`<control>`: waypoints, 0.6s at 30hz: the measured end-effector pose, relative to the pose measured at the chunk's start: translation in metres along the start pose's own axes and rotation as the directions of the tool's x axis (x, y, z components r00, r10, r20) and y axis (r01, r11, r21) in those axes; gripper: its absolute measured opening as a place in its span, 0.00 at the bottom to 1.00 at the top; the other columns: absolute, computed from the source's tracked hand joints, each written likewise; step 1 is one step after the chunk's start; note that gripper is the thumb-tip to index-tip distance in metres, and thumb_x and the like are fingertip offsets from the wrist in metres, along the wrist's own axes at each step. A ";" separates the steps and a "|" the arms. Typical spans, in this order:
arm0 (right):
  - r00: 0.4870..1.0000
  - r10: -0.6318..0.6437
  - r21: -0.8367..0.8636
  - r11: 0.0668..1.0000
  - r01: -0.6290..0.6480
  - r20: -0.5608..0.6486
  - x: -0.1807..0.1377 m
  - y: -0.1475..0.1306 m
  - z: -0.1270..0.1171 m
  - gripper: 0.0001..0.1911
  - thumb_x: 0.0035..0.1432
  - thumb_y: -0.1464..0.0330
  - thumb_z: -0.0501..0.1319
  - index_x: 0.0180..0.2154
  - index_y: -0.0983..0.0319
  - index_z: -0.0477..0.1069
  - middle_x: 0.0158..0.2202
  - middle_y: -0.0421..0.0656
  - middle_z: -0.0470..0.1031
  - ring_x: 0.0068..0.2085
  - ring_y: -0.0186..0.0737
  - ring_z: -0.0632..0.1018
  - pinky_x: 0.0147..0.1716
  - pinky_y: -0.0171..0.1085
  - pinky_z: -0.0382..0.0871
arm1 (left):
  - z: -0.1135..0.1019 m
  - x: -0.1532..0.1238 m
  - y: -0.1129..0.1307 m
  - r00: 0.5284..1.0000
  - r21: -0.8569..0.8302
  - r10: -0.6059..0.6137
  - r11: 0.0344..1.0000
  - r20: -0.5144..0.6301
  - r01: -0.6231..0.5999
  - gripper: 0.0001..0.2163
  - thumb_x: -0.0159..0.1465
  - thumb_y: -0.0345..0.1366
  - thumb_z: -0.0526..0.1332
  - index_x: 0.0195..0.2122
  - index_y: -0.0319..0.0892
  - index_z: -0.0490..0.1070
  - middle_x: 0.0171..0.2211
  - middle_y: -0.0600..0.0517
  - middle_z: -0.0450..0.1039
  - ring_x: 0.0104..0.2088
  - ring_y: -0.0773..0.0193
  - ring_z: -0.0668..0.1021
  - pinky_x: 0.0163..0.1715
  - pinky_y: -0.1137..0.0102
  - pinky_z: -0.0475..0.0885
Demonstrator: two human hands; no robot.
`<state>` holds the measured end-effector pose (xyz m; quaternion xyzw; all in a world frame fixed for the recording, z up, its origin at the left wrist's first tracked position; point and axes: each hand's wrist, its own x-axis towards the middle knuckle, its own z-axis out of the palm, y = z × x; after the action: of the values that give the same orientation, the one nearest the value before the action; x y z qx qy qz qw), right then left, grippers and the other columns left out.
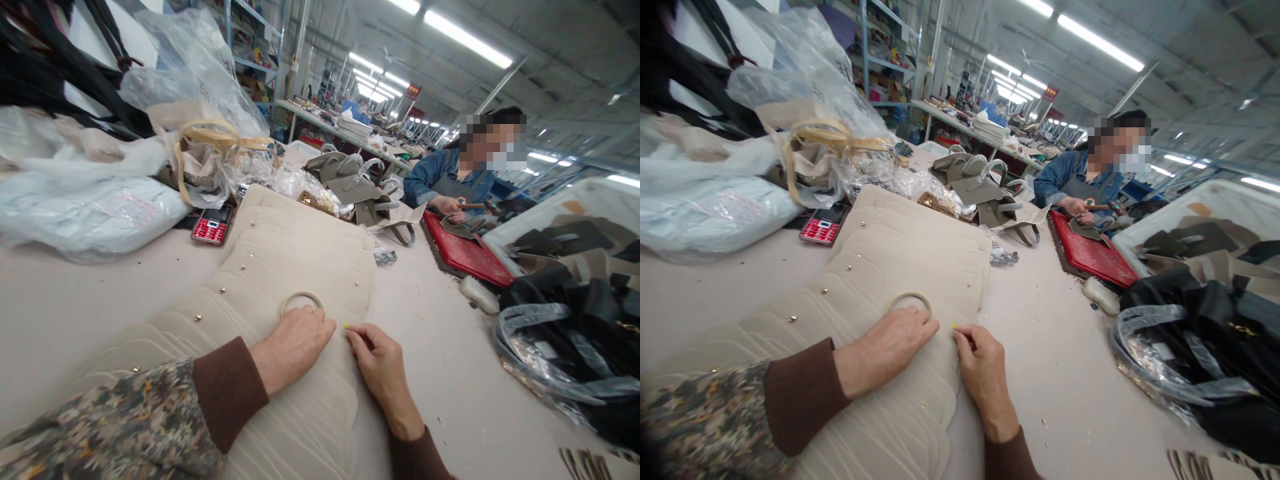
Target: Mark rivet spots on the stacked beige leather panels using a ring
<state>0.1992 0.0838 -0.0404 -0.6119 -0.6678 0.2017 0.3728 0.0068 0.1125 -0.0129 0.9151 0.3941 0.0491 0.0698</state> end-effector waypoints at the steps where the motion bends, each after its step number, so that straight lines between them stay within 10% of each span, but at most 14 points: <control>1: 0.996 -0.087 -0.063 0.994 0.086 -0.009 0.000 0.000 0.001 0.09 0.60 0.66 0.60 0.33 0.61 0.78 0.30 0.44 0.80 0.31 0.39 0.79 0.33 0.37 0.74 | 0.000 0.000 0.000 1.000 -0.005 0.006 1.000 0.000 -0.006 0.09 0.65 0.23 0.50 0.39 0.39 0.66 0.35 0.45 0.71 0.35 0.53 0.75 0.34 0.61 0.72; 8: 0.988 -0.138 -0.201 0.972 0.122 -0.069 0.009 -0.003 0.010 0.10 0.60 0.70 0.59 0.32 0.61 0.79 0.31 0.45 0.82 0.32 0.40 0.81 0.36 0.37 0.73 | -0.010 -0.001 0.000 1.000 -0.067 0.012 0.998 -0.018 -0.014 0.09 0.65 0.22 0.49 0.38 0.39 0.65 0.37 0.45 0.71 0.37 0.55 0.74 0.38 0.61 0.71; 18: 0.964 0.092 0.051 0.993 -0.108 0.249 0.005 -0.013 -0.017 0.11 0.59 0.66 0.60 0.32 0.62 0.81 0.26 0.41 0.81 0.28 0.38 0.78 0.26 0.33 0.69 | -0.005 0.003 -0.005 0.974 -0.298 0.073 0.945 -0.213 -0.136 0.07 0.67 0.27 0.53 0.44 0.42 0.66 0.30 0.53 0.73 0.31 0.63 0.76 0.31 0.71 0.69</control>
<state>0.2032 0.0832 -0.0191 -0.6030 -0.6701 0.3159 0.2958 0.0045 0.1187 -0.0088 0.9029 0.3372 0.2053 0.1703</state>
